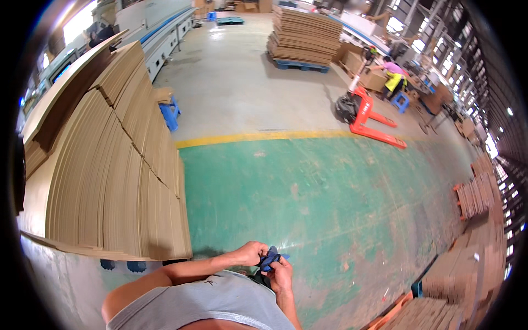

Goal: The person removes a roll of edge banding from a rotating platform, secures the loose end using adhesive tape from a dispenser, and places it on a stack of rolls near a woodworking machine.

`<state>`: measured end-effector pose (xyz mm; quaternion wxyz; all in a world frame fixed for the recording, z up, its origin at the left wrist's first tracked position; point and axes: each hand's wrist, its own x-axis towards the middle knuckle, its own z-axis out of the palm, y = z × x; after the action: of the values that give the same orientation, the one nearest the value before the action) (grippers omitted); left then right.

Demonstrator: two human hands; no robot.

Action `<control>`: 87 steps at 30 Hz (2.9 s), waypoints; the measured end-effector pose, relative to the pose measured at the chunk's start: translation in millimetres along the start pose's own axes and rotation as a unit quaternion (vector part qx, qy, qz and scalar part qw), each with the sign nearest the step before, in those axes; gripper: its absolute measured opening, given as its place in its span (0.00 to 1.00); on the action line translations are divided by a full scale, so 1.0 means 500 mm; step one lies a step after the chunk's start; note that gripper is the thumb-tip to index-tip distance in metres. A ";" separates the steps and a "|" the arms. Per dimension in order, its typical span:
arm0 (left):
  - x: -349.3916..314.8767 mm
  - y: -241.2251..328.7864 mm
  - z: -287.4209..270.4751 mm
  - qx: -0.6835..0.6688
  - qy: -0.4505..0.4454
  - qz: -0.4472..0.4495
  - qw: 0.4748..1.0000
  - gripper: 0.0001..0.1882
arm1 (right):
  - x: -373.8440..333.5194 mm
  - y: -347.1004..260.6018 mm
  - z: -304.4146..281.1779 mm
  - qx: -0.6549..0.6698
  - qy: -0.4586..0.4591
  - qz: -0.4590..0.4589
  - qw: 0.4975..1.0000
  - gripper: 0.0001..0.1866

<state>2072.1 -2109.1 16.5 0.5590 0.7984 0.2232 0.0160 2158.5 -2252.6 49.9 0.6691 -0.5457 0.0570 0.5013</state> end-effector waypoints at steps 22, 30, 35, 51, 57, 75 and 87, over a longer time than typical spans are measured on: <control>0.709 -0.086 -0.574 0.112 0.411 -0.173 0.888 0.13 | 0.954 -0.559 0.496 -0.250 -0.298 0.067 0.919 0.05; 0.926 -0.144 -0.886 0.040 0.496 -0.142 0.855 0.10 | 1.213 -0.594 0.777 -0.274 -0.364 0.071 0.887 0.05; 0.964 -0.103 -1.096 -0.069 0.455 -0.219 0.860 0.28 | 1.346 -0.628 0.982 -0.269 -0.366 0.037 0.890 0.02; 1.100 -0.309 -1.572 -0.045 0.591 -0.418 0.688 0.11 | 1.782 -0.631 1.593 -0.505 -0.535 0.124 0.666 0.10; 1.045 -0.312 -1.592 -0.088 0.607 -0.478 0.629 0.13 | 1.725 -0.545 1.712 -0.494 -0.704 0.043 0.509 0.13; 0.748 -0.312 -1.261 -0.153 0.679 -0.621 0.360 0.10 | 1.336 -0.249 1.635 -0.423 -0.880 -0.128 0.177 0.08; 0.695 -0.307 -1.368 -0.145 0.791 -0.557 0.210 0.07 | 1.329 -0.140 1.728 -0.409 -0.901 -0.139 0.039 0.11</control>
<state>2144.7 -1331.3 57.0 0.0653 -0.0504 0.9310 0.3555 2129.2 -1161.3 26.4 -0.0765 0.1486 -0.8813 0.4419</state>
